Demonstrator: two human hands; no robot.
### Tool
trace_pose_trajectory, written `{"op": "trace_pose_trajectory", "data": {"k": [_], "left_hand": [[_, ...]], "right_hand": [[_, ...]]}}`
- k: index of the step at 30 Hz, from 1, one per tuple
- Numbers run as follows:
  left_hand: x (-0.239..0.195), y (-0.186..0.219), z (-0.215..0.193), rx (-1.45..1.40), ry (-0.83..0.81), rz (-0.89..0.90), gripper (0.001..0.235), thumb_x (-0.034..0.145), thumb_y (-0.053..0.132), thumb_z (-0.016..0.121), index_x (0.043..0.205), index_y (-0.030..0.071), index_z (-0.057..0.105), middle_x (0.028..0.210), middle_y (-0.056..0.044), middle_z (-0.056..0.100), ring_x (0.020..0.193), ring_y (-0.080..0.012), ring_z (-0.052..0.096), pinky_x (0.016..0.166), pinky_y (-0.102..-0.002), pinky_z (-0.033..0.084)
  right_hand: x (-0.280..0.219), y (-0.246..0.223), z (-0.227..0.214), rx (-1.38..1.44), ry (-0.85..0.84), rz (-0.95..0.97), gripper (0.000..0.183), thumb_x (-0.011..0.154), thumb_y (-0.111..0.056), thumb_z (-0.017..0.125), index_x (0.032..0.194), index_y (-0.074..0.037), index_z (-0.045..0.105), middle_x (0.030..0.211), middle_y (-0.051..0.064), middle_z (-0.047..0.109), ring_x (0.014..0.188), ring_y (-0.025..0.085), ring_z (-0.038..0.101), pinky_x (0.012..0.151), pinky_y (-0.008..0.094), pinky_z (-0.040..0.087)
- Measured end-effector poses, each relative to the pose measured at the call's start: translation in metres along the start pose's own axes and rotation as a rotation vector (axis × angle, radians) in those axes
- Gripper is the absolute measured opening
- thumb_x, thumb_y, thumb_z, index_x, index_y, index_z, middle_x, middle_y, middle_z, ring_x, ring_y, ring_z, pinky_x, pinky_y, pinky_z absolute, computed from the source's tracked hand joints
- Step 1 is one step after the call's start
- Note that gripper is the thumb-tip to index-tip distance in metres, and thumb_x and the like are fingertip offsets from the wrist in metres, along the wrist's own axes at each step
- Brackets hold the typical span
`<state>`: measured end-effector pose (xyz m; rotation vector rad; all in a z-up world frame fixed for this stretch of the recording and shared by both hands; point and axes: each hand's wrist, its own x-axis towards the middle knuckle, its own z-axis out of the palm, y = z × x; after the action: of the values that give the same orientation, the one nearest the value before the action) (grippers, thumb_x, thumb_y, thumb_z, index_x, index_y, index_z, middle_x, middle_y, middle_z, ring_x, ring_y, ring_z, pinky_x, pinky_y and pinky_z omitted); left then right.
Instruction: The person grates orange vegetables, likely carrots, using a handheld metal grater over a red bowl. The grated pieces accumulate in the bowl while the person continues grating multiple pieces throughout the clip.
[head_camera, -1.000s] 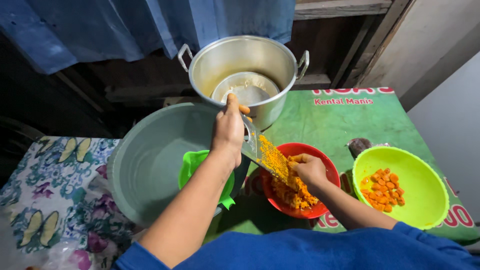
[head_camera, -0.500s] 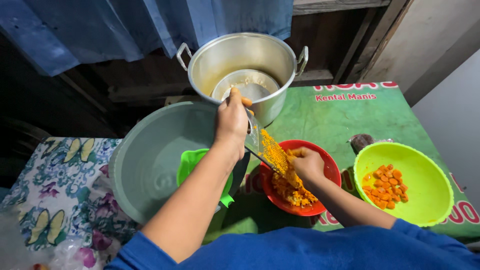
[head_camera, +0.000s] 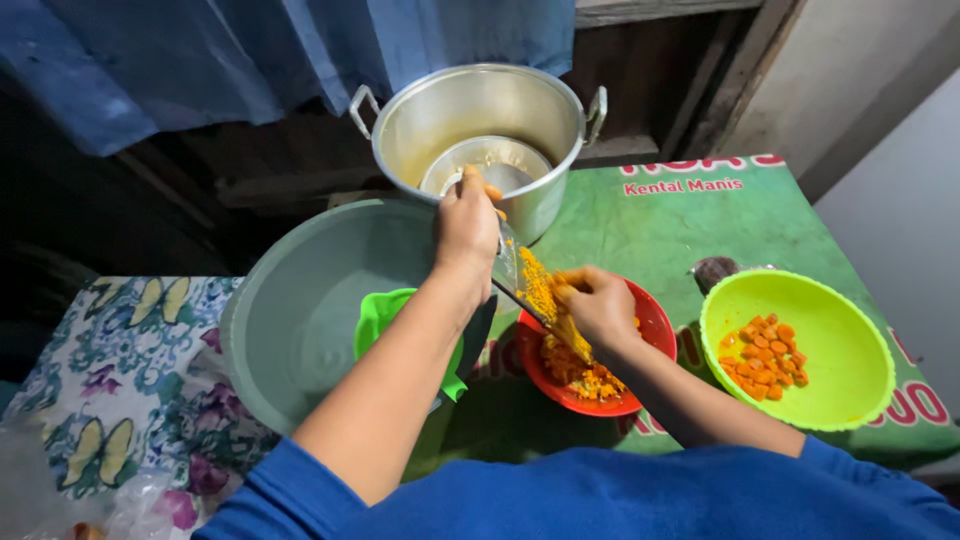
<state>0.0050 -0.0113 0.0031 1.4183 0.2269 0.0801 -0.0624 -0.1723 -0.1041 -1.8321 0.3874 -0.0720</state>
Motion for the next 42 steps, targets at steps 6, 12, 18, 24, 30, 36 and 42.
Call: {"op": "trace_pose_trajectory", "data": {"k": [6, 12, 18, 24, 30, 36, 42], "left_hand": [[0.004, -0.002, -0.005, -0.026, 0.001, 0.016, 0.044, 0.102, 0.042, 0.041, 0.090, 0.007, 0.065, 0.072, -0.006, 0.062, 0.067, -0.0172, 0.059, 0.063, -0.033, 0.048], [0.002, -0.003, -0.003, 0.019, 0.015, 0.012, 0.046, 0.102, 0.043, 0.042, 0.087, 0.006, 0.065, 0.070, -0.006, 0.060, 0.064, -0.0177, 0.058, 0.060, -0.034, 0.047], [0.001, -0.003, -0.002, 0.011, 0.024, 0.010, 0.045, 0.101, 0.043, 0.041, 0.088, 0.006, 0.064, 0.071, -0.005, 0.060, 0.065, -0.0171, 0.058, 0.060, -0.034, 0.047], [0.000, -0.003, -0.008, 0.038, 0.035, 0.027, 0.046, 0.101, 0.044, 0.042, 0.088, 0.007, 0.066, 0.074, -0.003, 0.062, 0.070, -0.0146, 0.059, 0.066, -0.031, 0.049], [-0.004, -0.001, -0.005, 0.018, 0.020, 0.002, 0.046, 0.103, 0.044, 0.041, 0.089, 0.007, 0.064, 0.073, -0.005, 0.061, 0.067, -0.0167, 0.058, 0.063, -0.033, 0.048], [-0.004, 0.002, -0.006, 0.006, 0.017, 0.021, 0.047, 0.103, 0.044, 0.042, 0.089, 0.007, 0.065, 0.074, -0.004, 0.061, 0.069, -0.0158, 0.058, 0.064, -0.032, 0.047], [-0.003, -0.001, -0.007, -0.012, -0.001, 0.008, 0.047, 0.103, 0.045, 0.041, 0.088, 0.006, 0.064, 0.074, -0.006, 0.062, 0.069, -0.0176, 0.058, 0.064, -0.033, 0.047]], "right_hand": [[-0.011, 0.009, 0.001, -0.053, 0.047, -0.067, 0.014, 0.088, -0.012, 0.072, 0.099, -0.005, 0.077, 0.088, 0.008, 0.078, 0.076, 0.013, 0.071, 0.070, 0.032, 0.056], [-0.010, 0.014, -0.006, -0.136, 0.071, 0.105, 0.015, 0.087, -0.009, 0.071, 0.101, -0.005, 0.078, 0.088, 0.007, 0.077, 0.074, 0.015, 0.071, 0.069, 0.034, 0.057], [-0.009, 0.007, -0.002, -0.046, 0.015, -0.174, 0.015, 0.089, -0.011, 0.071, 0.102, -0.004, 0.076, 0.086, 0.008, 0.078, 0.074, 0.012, 0.069, 0.069, 0.032, 0.057], [-0.015, 0.012, -0.008, -0.210, 0.050, 0.129, 0.017, 0.086, -0.007, 0.071, 0.101, -0.004, 0.078, 0.086, 0.007, 0.077, 0.069, 0.012, 0.070, 0.065, 0.032, 0.056], [-0.013, 0.001, 0.000, 0.067, -0.026, -0.007, 0.011, 0.089, -0.011, 0.070, 0.098, -0.005, 0.074, 0.081, 0.006, 0.075, 0.067, 0.011, 0.066, 0.060, 0.032, 0.055], [-0.006, 0.015, -0.007, -0.188, 0.068, 0.126, 0.013, 0.086, -0.006, 0.071, 0.098, -0.005, 0.078, 0.084, 0.007, 0.076, 0.070, 0.013, 0.069, 0.064, 0.032, 0.055], [0.001, 0.014, 0.002, 0.034, -0.033, 0.000, 0.014, 0.089, -0.009, 0.069, 0.100, -0.004, 0.075, 0.086, 0.007, 0.077, 0.072, 0.012, 0.069, 0.064, 0.032, 0.057]]}}
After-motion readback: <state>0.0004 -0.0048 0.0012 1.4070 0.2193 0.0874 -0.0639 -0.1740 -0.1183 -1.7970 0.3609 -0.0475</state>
